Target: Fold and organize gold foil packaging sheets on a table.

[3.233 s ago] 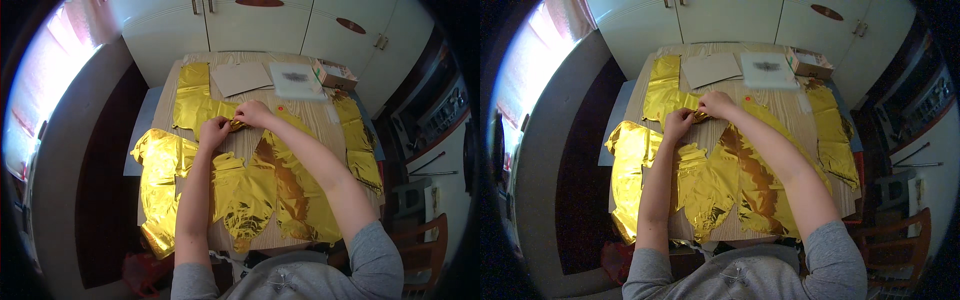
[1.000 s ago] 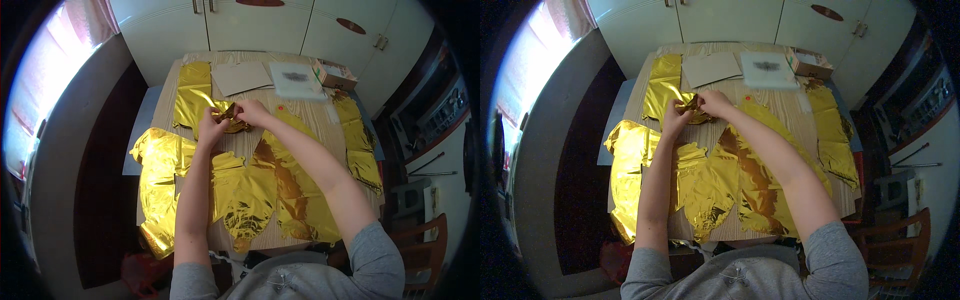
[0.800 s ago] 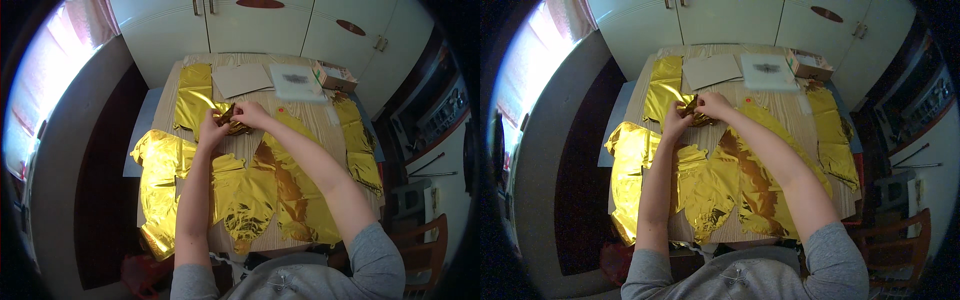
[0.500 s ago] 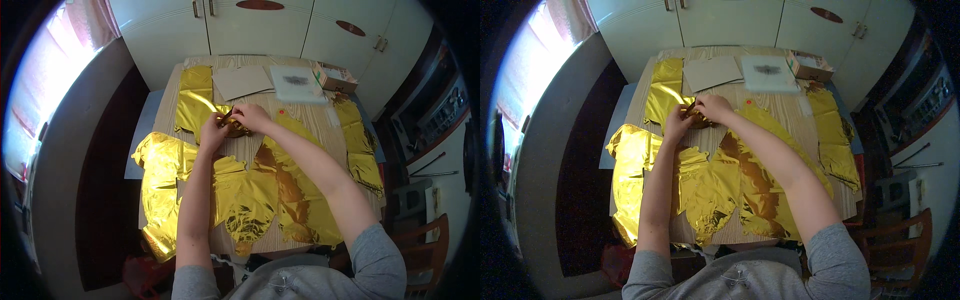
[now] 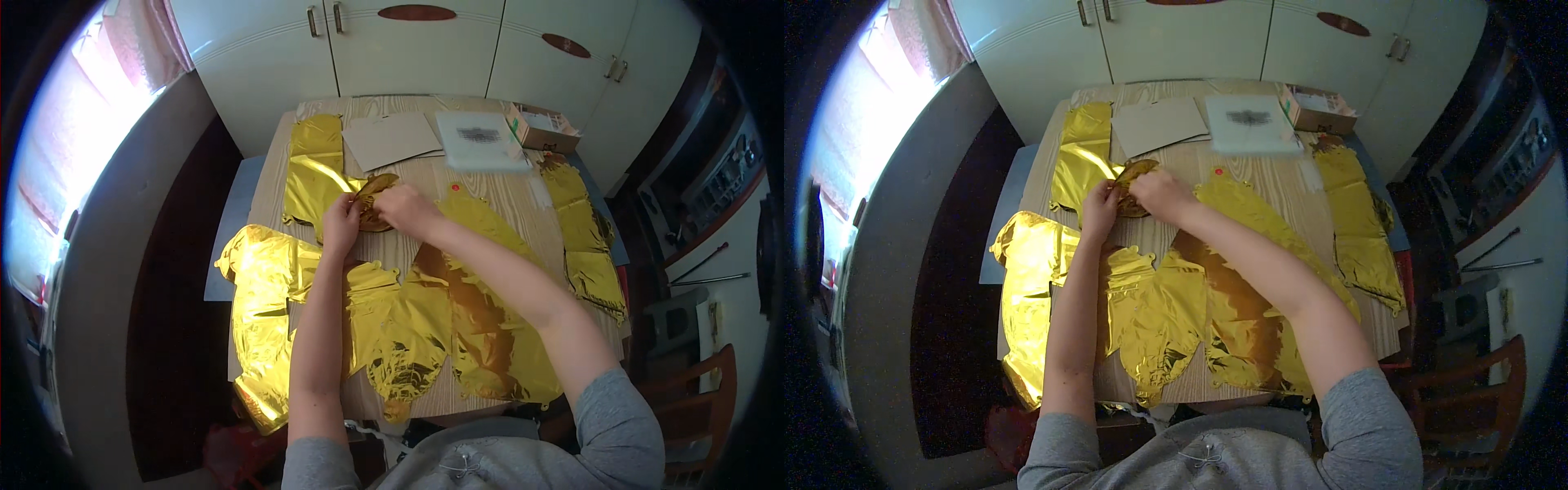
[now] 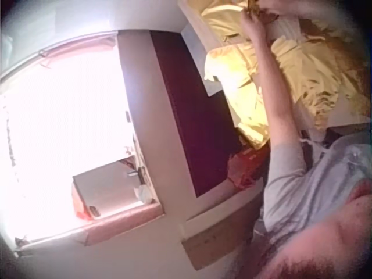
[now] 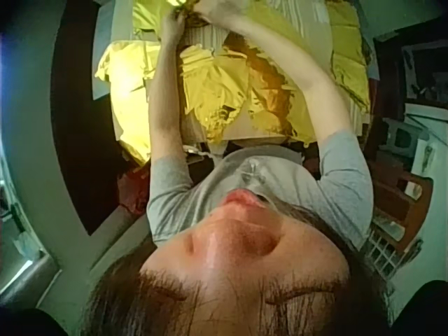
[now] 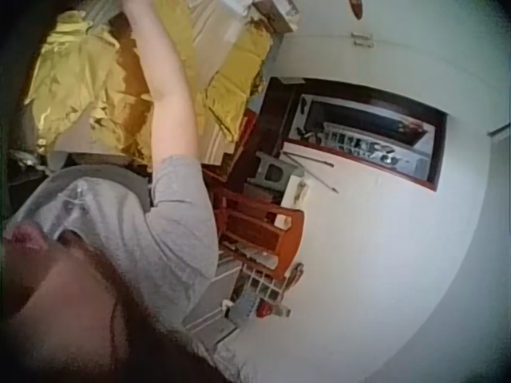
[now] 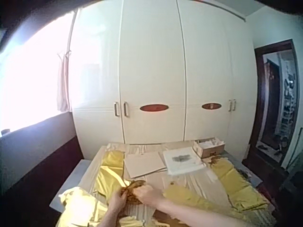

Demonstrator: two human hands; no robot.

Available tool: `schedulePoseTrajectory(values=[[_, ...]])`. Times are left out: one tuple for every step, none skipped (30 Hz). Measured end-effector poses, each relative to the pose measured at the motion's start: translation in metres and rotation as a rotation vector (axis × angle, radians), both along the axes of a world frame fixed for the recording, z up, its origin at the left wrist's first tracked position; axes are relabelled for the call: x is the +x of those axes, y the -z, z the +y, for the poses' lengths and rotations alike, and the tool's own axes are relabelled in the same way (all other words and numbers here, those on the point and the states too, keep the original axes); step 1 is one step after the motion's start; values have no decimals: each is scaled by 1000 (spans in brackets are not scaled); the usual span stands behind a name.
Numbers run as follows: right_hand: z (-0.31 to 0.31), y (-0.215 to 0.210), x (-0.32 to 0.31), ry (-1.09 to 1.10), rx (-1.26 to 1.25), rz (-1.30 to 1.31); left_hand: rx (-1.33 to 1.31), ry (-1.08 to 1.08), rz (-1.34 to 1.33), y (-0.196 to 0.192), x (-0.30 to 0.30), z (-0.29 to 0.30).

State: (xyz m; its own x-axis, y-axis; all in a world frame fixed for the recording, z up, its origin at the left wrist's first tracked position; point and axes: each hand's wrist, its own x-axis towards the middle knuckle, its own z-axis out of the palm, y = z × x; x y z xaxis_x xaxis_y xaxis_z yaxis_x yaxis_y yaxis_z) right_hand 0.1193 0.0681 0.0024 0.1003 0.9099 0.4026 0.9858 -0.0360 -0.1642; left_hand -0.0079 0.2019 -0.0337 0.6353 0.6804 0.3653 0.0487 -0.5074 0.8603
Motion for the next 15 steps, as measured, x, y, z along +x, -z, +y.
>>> schedulePoseTrajectory(values=[[-1,10,0,-24,-12,-7,3,1,-26,2,3,-1],[0,11,-4,-55,-19,-8,24,-9,0,1,3,-1],[-1,7,-6,41,-257,56,45,-18,26,-1,2,-2],[-1,10,-5,73,-255,62,66,-27,52,-2,2,-3],[0,10,-5,101,-251,66,48,-26,47,1,2,0],[1,10,-6,130,-247,70,29,-25,42,4,3,3],[2,11,-8,143,-285,66,11,-23,36,6,4,7],[-1,4,-15,162,-328,66,-24,-7,29,5,4,5],[-2,0,-19,181,-370,65,-59,9,22,4,3,4],[-1,2,-18,189,-391,93,-93,24,15,3,2,1],[1,4,-17,197,-405,121,-19,-3,119,-13,-4,-7],[2,7,-16,202,-418,149,2,26,79,-9,-2,-5],[0,11,-17,229,-376,167,23,53,39,0,0,-2],[-2,12,-17,235,-391,157,40,85,-1,-3,1,-5],[-2,12,-17,240,-407,147,106,39,95,-6,0,-9]])
